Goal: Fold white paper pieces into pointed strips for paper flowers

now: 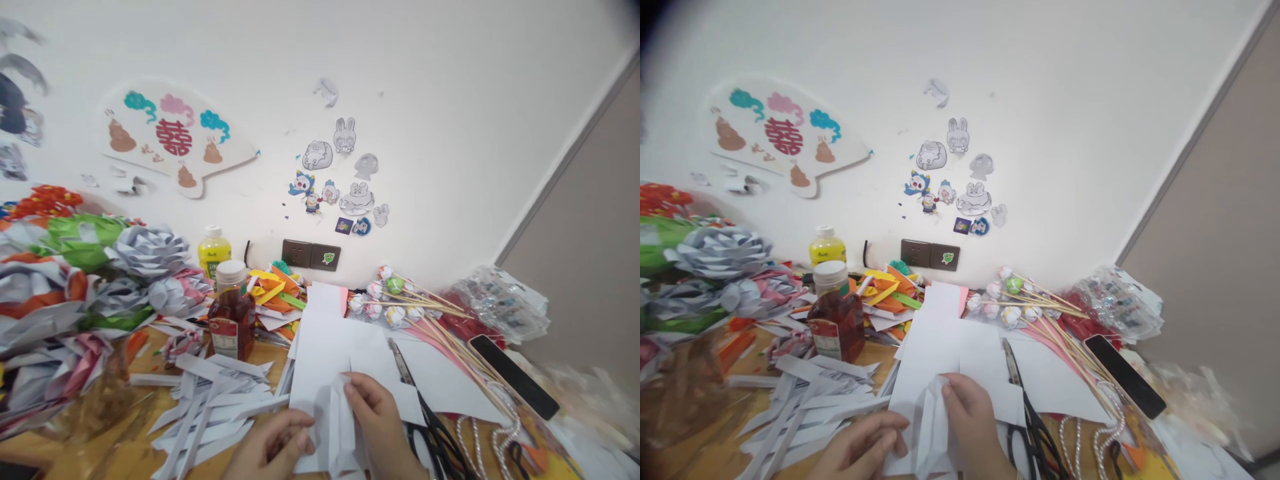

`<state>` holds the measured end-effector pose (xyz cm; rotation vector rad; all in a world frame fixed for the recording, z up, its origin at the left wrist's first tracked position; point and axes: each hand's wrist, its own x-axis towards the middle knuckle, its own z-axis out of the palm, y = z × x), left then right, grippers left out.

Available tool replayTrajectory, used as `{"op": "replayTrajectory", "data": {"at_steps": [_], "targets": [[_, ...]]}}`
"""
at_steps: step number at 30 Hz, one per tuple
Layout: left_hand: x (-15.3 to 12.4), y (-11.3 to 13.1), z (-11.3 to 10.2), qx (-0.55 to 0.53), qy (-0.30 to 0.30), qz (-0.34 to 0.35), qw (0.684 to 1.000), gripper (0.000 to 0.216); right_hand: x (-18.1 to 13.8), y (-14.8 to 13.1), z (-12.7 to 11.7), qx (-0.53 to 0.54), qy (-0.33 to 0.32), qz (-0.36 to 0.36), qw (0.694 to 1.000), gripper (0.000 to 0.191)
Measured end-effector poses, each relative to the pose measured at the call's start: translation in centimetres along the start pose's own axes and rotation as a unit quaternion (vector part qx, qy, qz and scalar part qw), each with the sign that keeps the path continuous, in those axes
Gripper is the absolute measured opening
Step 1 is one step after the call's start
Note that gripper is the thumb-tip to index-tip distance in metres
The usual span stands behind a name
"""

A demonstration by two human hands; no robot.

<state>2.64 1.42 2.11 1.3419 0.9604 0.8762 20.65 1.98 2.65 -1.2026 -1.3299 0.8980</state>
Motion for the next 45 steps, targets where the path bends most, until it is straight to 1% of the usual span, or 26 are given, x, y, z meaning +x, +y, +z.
{"op": "replayTrajectory", "data": {"at_steps": [2,3,5,7,10,14,17,19,22,24,27,29,30,31,32,34,37,39,41,43,45], "targets": [[0.0,0.2,0.0,-0.006,-0.001,-0.001,1.000,0.043,0.0,-0.2,0.1,0.010,-0.038,0.018,0.999,0.025],[0.0,0.4,0.0,-0.006,-0.006,0.003,1.000,0.044,-0.1,-0.3,0.3,0.001,-0.066,0.014,0.998,0.026],[-0.1,0.6,0.1,-0.001,-0.018,0.010,1.000,0.045,-0.5,-0.4,0.5,-0.041,-0.122,-0.015,0.992,0.027],[-0.1,0.8,0.1,0.010,-0.031,0.009,0.999,0.044,-0.9,-0.5,0.8,-0.097,-0.152,-0.050,0.982,0.024],[-0.1,0.8,0.2,0.047,-0.034,-0.002,0.998,0.043,-1.3,-0.4,1.1,-0.158,-0.146,-0.079,0.973,0.021],[-0.1,0.8,0.3,0.113,-0.022,-0.002,0.993,0.038,-1.5,-0.5,1.1,-0.166,-0.144,-0.126,0.967,0.020],[-0.2,0.9,0.3,0.109,-0.026,-0.007,0.994,0.036,-1.5,-0.9,1.0,-0.160,-0.147,-0.168,0.961,0.021],[-0.2,1.0,0.3,0.092,-0.034,-0.009,0.995,0.035,-1.6,-1.3,0.9,-0.154,-0.154,-0.174,0.960,0.022],[-0.2,1.0,0.3,0.093,-0.034,-0.009,0.995,0.034,-1.6,-1.4,1.0,-0.144,-0.164,-0.162,0.962,0.021],[-0.2,1.0,0.3,0.101,-0.029,-0.008,0.994,0.034,-1.6,-1.0,1.2,-0.131,-0.151,-0.132,0.971,0.019],[-0.1,1.1,0.3,0.109,-0.030,-0.005,0.994,0.034,-1.5,0.1,1.8,-0.068,-0.118,-0.031,0.990,0.017],[-0.1,1.1,0.3,0.118,-0.031,-0.003,0.993,0.033,-1.5,0.7,2.1,-0.010,-0.105,0.041,0.994,0.021],[-0.1,1.1,0.3,0.120,-0.032,-0.004,0.992,0.033,-1.5,0.8,2.2,0.005,-0.106,0.056,0.993,0.023],[-0.1,1.2,0.3,0.120,-0.032,-0.006,0.992,0.033,-1.5,0.8,2.2,0.003,-0.111,0.050,0.993,0.024],[-0.2,1.2,0.3,0.115,-0.031,-0.011,0.993,0.033,-1.6,0.6,2.1,-0.012,-0.122,0.028,0.992,0.023],[-0.2,1.4,0.3,0.099,-0.028,-0.026,0.994,0.033,-1.7,0.0,1.8,-0.063,-0.143,-0.039,0.987,0.020],[-0.2,1.6,0.4,0.090,-0.024,-0.034,0.995,0.032,-1.8,-0.9,1.3,-0.129,-0.160,-0.128,0.970,0.018],[-0.2,1.7,0.4,0.106,-0.022,-0.024,0.994,0.031,-1.9,-1.1,1.2,-0.149,-0.157,-0.147,0.965,0.017],[-0.2,1.7,0.4,0.121,-0.016,-0.014,0.992,0.031,-1.8,-0.9,1.4,-0.136,-0.142,-0.116,0.974,0.016],[-0.2,1.5,0.5,0.133,-0.012,-0.006,0.991,0.029,-1.6,-0.6,1.6,-0.101,-0.129,-0.054,0.985,0.014],[-0.3,1.2,0.6,0.148,-0.006,0.005,0.989,0.028,-1.4,-0.2,1.9,-0.061,-0.130,0.006,0.990,0.012]]}}
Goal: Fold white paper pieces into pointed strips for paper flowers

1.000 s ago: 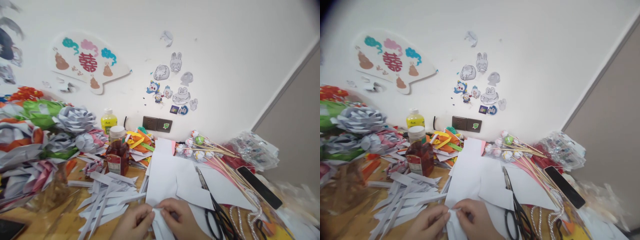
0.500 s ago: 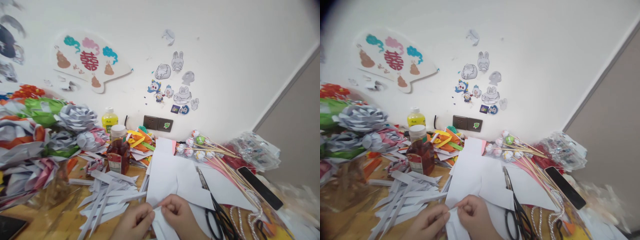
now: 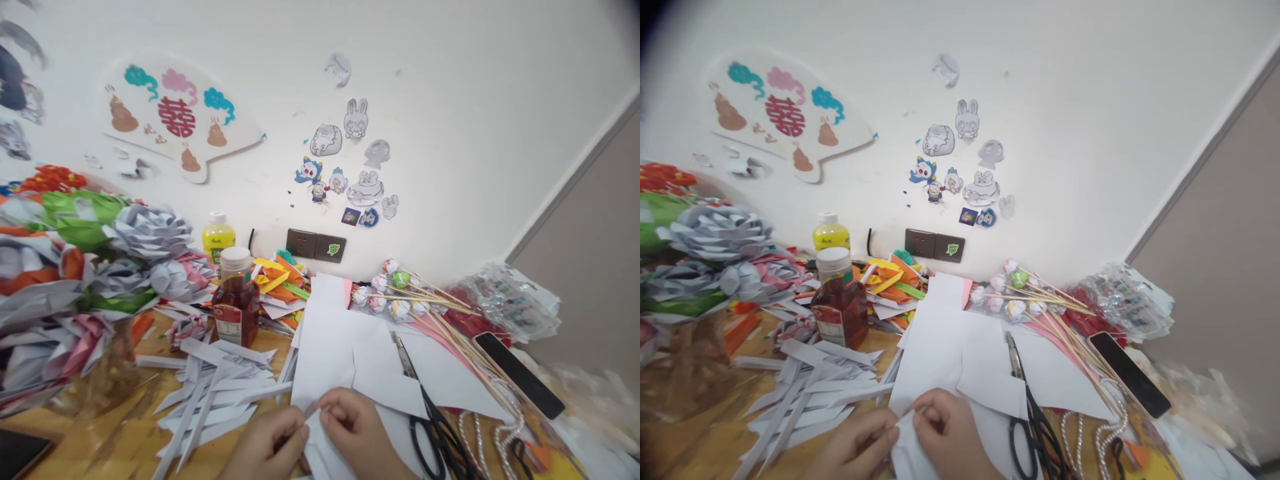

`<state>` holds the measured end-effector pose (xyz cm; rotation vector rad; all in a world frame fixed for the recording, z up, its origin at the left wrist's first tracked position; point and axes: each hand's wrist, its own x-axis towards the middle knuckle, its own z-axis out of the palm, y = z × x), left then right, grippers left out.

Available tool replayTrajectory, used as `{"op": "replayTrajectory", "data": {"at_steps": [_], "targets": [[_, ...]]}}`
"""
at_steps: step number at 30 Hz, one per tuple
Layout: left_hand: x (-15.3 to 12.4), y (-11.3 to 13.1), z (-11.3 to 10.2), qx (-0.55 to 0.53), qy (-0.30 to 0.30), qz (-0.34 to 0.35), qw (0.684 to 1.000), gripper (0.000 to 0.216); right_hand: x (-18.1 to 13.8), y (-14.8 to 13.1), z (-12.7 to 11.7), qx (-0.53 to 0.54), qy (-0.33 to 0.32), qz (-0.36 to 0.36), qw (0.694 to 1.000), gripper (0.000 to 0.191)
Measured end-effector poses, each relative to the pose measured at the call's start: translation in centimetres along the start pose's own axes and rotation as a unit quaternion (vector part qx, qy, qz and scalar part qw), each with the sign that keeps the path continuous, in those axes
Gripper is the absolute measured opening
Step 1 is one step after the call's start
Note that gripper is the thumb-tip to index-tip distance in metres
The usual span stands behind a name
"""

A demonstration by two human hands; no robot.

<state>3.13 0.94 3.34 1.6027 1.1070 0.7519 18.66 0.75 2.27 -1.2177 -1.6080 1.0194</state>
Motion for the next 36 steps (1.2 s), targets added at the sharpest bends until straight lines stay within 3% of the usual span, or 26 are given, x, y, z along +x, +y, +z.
{"op": "replayTrajectory", "data": {"at_steps": [3,5,9,13,16,23,25,28,32,36], "targets": [[-0.3,-0.2,0.3,0.049,0.008,0.017,0.999,0.029,0.2,0.1,0.2,0.042,-0.011,0.042,0.998,0.011],[-0.3,-0.3,0.3,0.083,0.010,0.026,0.996,0.030,0.1,-0.1,0.1,0.022,-0.008,0.030,0.999,0.011],[-0.1,-0.1,0.1,0.071,0.021,0.014,0.997,0.029,-0.3,-0.7,-0.3,-0.124,-0.004,-0.078,0.989,0.012],[0.0,0.5,-0.3,-0.007,-0.001,-0.031,0.999,0.029,-0.6,-0.8,-0.7,-0.265,-0.031,-0.234,0.935,0.018],[-0.1,1.0,-0.4,-0.051,-0.009,-0.045,0.998,0.029,-0.5,-0.6,-0.8,-0.281,-0.035,-0.325,0.903,0.019],[0.0,0.5,-0.3,-0.068,-0.011,-0.034,0.997,0.032,-0.6,-0.7,-0.9,-0.303,-0.016,-0.389,0.870,0.020],[0.1,0.3,-0.2,-0.059,-0.013,-0.036,0.998,0.032,-0.6,-0.9,-0.8,-0.294,-0.016,-0.390,0.873,0.022],[0.0,0.3,-0.2,-0.021,-0.007,-0.019,1.000,0.032,-0.7,-1.2,-0.8,-0.244,-0.023,-0.357,0.901,0.021],[-0.1,0.2,-0.2,0.058,0.013,0.018,0.998,0.031,-0.8,-1.2,-0.7,-0.237,-0.028,-0.244,0.940,0.013],[-0.1,0.2,-0.2,0.101,0.007,0.039,0.994,0.031,-0.8,-1.0,-0.7,-0.213,-0.037,-0.148,0.965,0.016]]}}
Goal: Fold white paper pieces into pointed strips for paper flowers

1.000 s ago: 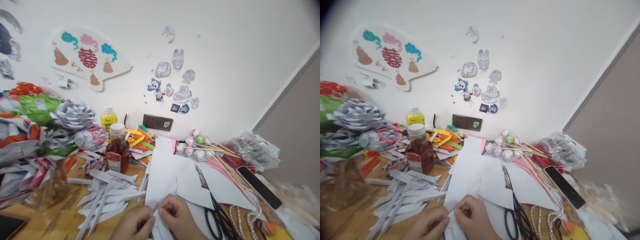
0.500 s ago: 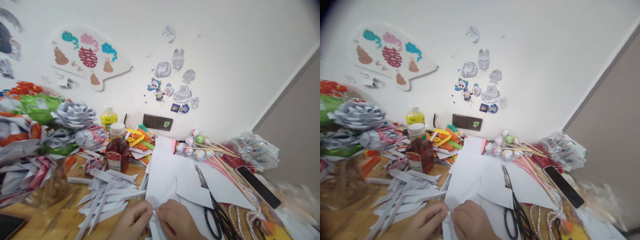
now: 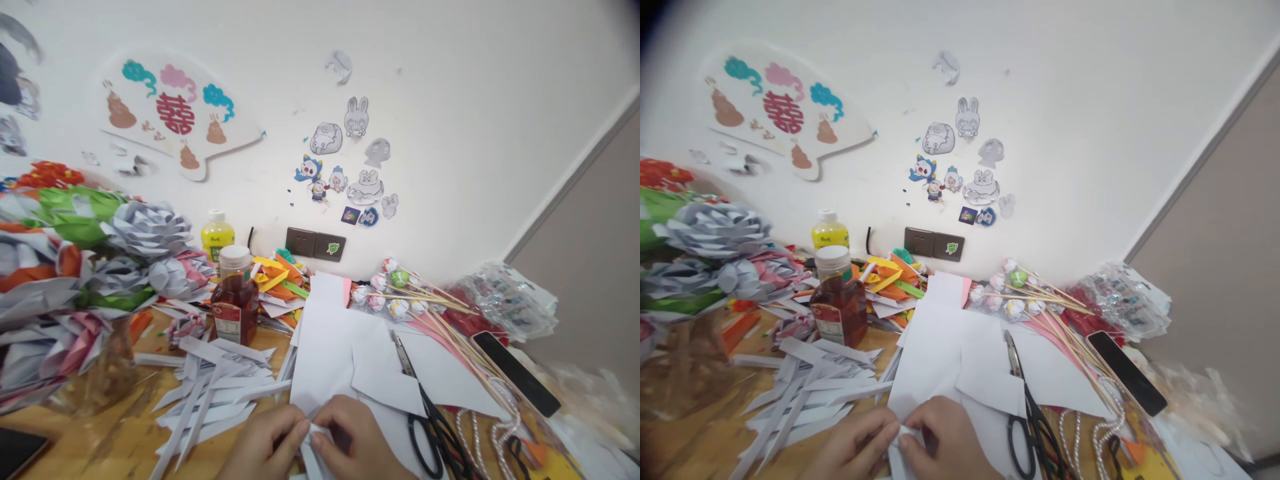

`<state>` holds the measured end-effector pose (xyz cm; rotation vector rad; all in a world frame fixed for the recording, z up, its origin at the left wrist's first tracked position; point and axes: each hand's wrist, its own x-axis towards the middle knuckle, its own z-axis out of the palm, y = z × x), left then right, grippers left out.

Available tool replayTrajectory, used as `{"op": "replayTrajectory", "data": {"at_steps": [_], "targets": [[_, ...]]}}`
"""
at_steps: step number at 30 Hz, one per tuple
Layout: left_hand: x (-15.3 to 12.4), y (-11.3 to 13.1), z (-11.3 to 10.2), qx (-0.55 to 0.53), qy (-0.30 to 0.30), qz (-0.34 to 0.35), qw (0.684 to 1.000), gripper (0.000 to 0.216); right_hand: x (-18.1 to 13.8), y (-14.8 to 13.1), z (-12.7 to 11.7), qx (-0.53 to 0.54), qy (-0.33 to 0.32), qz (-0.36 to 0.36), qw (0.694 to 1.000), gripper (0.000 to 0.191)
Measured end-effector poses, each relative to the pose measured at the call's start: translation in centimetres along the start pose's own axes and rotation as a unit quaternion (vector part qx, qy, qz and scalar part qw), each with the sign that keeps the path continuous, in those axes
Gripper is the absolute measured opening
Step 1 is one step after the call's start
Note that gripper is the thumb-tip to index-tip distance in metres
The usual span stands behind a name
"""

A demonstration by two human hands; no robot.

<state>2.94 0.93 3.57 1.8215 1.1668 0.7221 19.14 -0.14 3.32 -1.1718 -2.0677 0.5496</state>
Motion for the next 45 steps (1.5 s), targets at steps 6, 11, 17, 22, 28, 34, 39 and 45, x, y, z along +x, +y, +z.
{"op": "replayTrajectory", "data": {"at_steps": [6,11,17,22,28,34,39,45], "targets": [[-0.23,-0.13,0.24,0.022,0.011,0.025,0.999,0.032,0.19,0.30,0.12,0.101,-0.003,0.057,0.993,0.019],[-0.37,-0.48,0.42,0.064,0.021,0.039,0.997,0.033,0.32,0.12,0.05,0.094,-0.005,0.059,0.994,0.016],[-0.38,-0.60,0.36,0.074,0.003,0.040,0.996,0.034,0.11,0.03,0.05,0.073,-0.003,0.032,0.997,0.016],[-0.28,-0.71,0.48,0.081,0.004,0.037,0.996,0.034,0.26,0.01,-0.04,0.073,-0.003,0.030,0.997,0.017],[-0.27,-0.54,0.37,0.081,0.006,0.039,0.996,0.034,0.39,0.01,-0.08,0.098,-0.007,0.051,0.994,0.015],[-0.38,-0.64,0.48,0.099,0.009,0.050,0.994,0.034,0.29,0.04,0.06,0.093,-0.007,0.054,0.994,0.016],[-0.23,-0.76,0.61,0.040,0.005,0.035,0.999,0.027,0.34,0.05,0.05,0.103,-0.004,0.048,0.994,0.019],[-0.32,-0.41,0.39,0.033,0.034,0.012,0.999,0.028,0.39,0.02,0.04,0.122,-0.017,0.055,0.991,0.020]]}}
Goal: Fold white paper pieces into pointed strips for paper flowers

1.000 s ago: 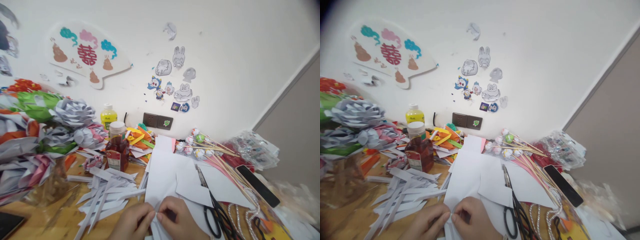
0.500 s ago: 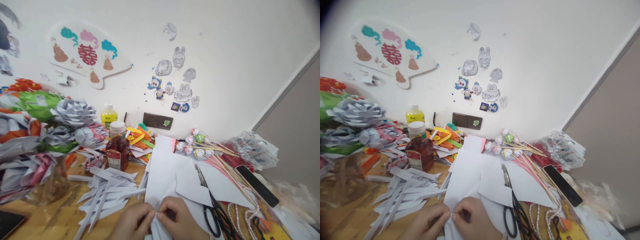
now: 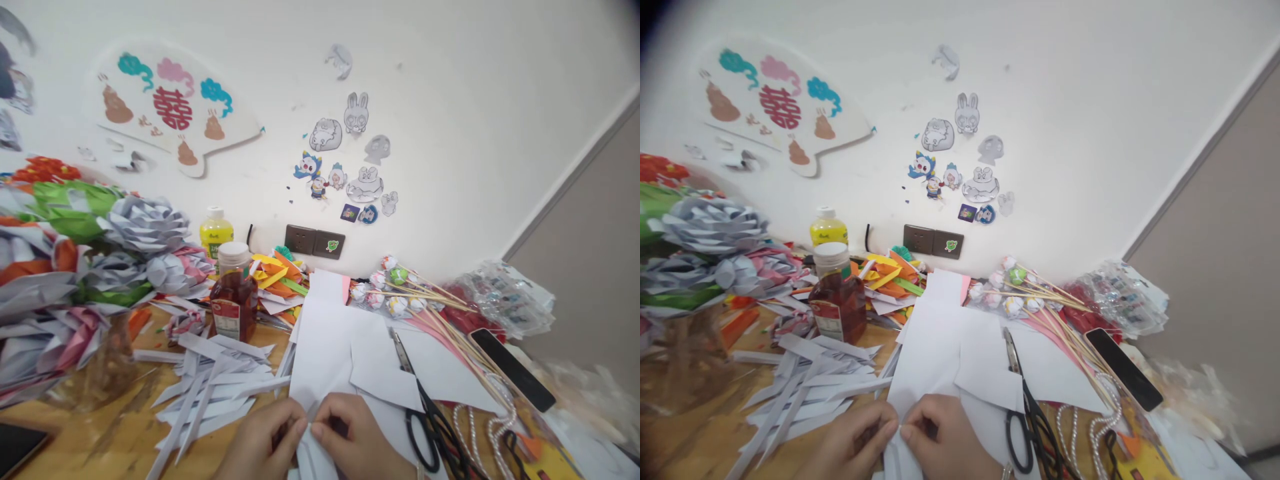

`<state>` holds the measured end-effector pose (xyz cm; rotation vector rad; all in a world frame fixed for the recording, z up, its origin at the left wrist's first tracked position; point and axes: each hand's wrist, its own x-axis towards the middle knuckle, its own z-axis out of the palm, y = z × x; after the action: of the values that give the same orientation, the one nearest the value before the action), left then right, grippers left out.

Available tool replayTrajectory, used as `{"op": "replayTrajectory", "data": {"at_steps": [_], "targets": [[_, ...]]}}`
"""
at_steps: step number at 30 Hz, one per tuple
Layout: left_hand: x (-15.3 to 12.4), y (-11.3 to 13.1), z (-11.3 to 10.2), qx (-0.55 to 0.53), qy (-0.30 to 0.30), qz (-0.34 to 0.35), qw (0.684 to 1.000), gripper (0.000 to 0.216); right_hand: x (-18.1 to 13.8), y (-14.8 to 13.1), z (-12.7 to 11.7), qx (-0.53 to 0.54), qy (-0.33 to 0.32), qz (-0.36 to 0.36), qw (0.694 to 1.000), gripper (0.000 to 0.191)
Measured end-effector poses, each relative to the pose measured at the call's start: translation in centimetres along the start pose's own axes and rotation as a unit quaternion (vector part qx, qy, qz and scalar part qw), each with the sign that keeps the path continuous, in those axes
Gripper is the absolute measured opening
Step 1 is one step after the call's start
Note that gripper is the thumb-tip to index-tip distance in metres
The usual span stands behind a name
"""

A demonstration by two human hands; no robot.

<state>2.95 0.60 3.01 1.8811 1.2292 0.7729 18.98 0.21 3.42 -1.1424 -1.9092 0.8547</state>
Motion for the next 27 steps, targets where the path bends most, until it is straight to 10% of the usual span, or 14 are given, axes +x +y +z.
{"op": "replayTrajectory", "data": {"at_steps": [20,27], "targets": [[0.0,-0.6,0.0,-0.030,0.034,-0.006,0.999,0.026,0.3,0.8,0.2,-0.001,0.017,0.031,0.999,0.022],[1.0,-0.2,-1.0,-0.217,0.117,-0.084,0.965,0.029,0.7,1.2,-0.3,0.178,0.050,0.086,0.979,0.039]]}}
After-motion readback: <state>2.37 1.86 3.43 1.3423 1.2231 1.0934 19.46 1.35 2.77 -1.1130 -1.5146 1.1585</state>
